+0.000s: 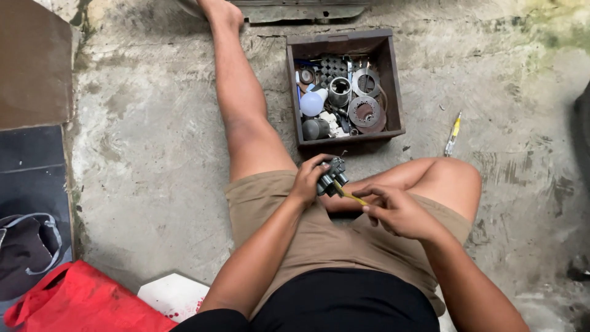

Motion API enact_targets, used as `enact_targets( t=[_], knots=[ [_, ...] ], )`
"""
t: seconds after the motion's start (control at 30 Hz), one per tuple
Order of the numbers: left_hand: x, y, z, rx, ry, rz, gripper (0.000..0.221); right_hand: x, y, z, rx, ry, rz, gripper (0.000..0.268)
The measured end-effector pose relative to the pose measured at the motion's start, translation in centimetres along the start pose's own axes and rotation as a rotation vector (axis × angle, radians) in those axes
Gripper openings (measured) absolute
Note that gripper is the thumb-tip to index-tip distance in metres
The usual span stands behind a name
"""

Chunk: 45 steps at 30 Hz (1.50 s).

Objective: The person is sitting on the floor cleaning and inspecting a motorcycle carburetor using a small screwdriver and a brush.

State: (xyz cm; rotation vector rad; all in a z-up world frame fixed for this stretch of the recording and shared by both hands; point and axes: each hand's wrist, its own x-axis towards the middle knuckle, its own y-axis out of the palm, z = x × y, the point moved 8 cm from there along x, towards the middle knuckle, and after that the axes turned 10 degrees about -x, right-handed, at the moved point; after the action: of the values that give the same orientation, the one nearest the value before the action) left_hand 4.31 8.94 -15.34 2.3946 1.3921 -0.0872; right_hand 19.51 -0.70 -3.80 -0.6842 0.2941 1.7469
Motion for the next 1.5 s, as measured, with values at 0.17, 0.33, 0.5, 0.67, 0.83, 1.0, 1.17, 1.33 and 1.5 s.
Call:
enact_targets(
  t=[0.17, 0.33, 0.5, 0.67, 0.83, 1.0, 1.17, 1.33, 1.5],
  knots=[
    [0.6, 0.4, 1.3, 0.088, -0.066, -0.033, 0.039, -0.8, -0.1, 2.6, -0.619, 0.143, -0.115, 0.036],
    [0.8, -0.1, 2.6, 0.179, -0.165, -0.022, 0.037, -2.0, 0.6, 3.1, -0.904, 0.144, -0.088, 0.035],
    [0.5, 0.2, 2.4, 0.177, -0.169, -0.013, 0.037, -1.5, 0.7, 3.4, -0.760, 0.156, -0.027, 0.029],
    [0.8, 0.8, 2.4, 0.090, -0.146, 0.006, 0.039, -1.1, 0.6, 4.3, -0.670, 0.186, -0.060, 0.028],
    [0.1, 0.7, 3.0, 0.047, -0.173, 0.023, 0.043, -1.5, 0.8, 5.0, -0.733, 0.216, 0.027, 0.030],
    [0.3, 0.2, 3.6, 0.071, -0.221, -0.010, 0.044, -1.3, 0.7, 4.5, -0.756, 0.210, 0.036, 0.028],
    [0.8, 0.8, 3.0, 0.116, -0.261, 0.023, 0.044, 0.1, 2.1, 1.9, -0.796, 0.157, -0.047, 0.031],
    [0.4, 1.4, 5.0, 0.230, -0.352, 0.114, 0.048, -1.2, 1.0, -0.1, -1.033, 0.190, -0.057, 0.029],
    [-0.1, 2.1, 3.1, 0.242, -0.362, 0.115, 0.049, -3.1, 1.7, -0.1, -1.209, 0.236, -0.008, 0.023]
  ],
)
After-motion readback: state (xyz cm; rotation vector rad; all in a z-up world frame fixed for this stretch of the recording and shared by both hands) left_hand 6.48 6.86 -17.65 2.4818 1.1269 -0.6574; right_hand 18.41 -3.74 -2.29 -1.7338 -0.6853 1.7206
